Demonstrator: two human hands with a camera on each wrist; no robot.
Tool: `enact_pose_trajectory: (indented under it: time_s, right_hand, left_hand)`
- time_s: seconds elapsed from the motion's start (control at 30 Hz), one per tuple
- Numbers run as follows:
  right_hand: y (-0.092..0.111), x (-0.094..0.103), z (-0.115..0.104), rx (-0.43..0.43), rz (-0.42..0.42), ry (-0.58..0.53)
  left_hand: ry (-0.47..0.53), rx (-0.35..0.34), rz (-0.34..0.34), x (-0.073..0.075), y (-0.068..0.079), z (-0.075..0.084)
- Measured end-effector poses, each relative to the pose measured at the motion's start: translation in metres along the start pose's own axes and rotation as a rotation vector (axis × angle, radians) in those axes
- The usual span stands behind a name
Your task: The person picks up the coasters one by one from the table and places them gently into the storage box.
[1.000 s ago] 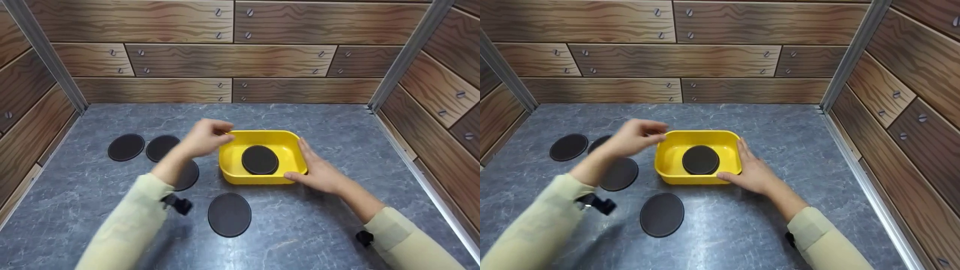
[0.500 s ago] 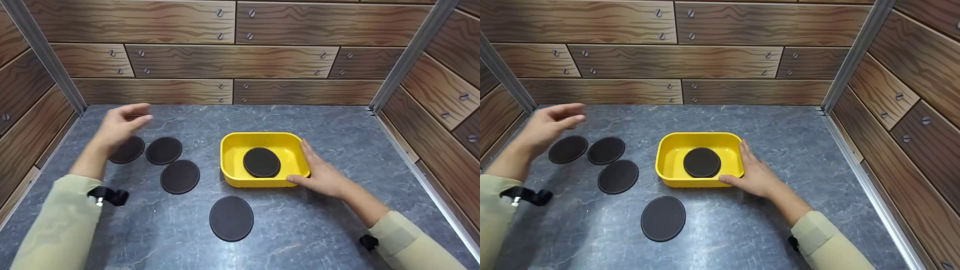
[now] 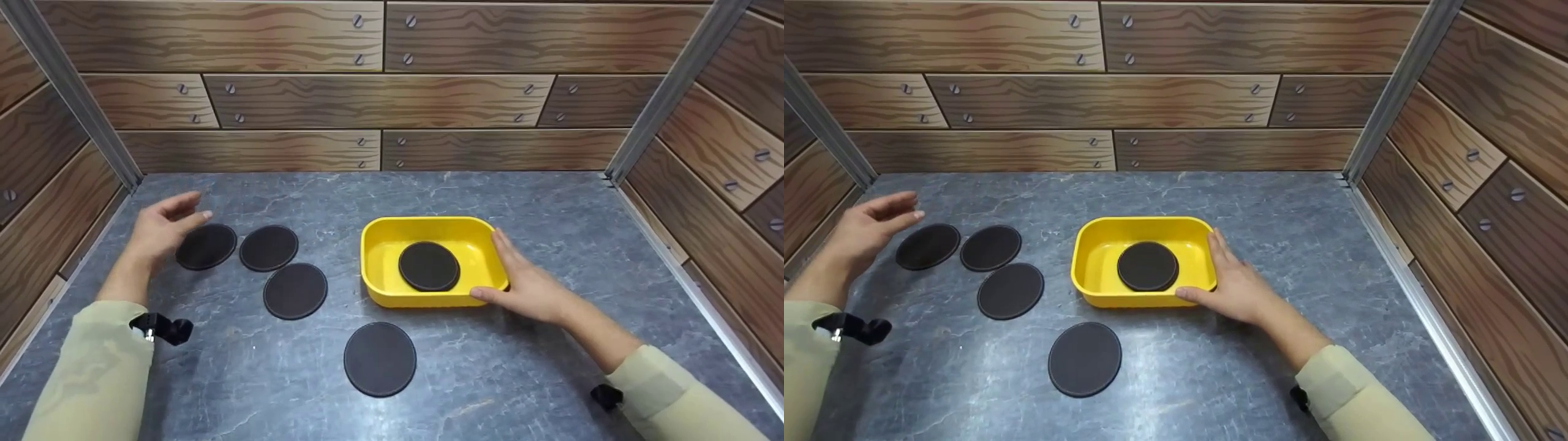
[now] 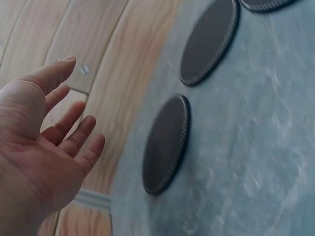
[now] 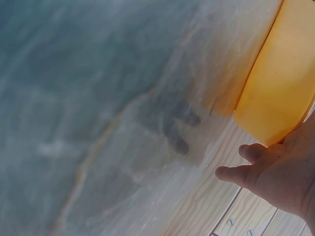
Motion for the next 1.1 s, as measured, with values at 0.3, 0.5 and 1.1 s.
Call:
enact_pose_trajectory:
  time_s: [0.3,0.5,1.1]
  right_hand:
    - [0.0,0.0,0.0,0.01,0.001,-0.001]
    - [0.0,0.0,0.0,0.012,0.01,0.005]
    - [0.001,0.001,-0.002,-0.003,0.011,0.01]
  left_hand:
    - [-0.043,0.085,0.007,0.003,-0.006,-0.034]
    - [-0.023,0.127,-0.003,0.004,-0.006,-0.049]
    - [-0.033,0.14,-0.085,0.001,-0.006,-0.062]
Point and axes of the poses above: each hand's wrist, its own y-axis away from the middle knuckle, its own x-axis out of the back of the hand, z = x × y, the point moved 2 cm from there along -y, towards the middle knuckle, and after that the axes turned 9 degrees about x, right-handed, at the moved point
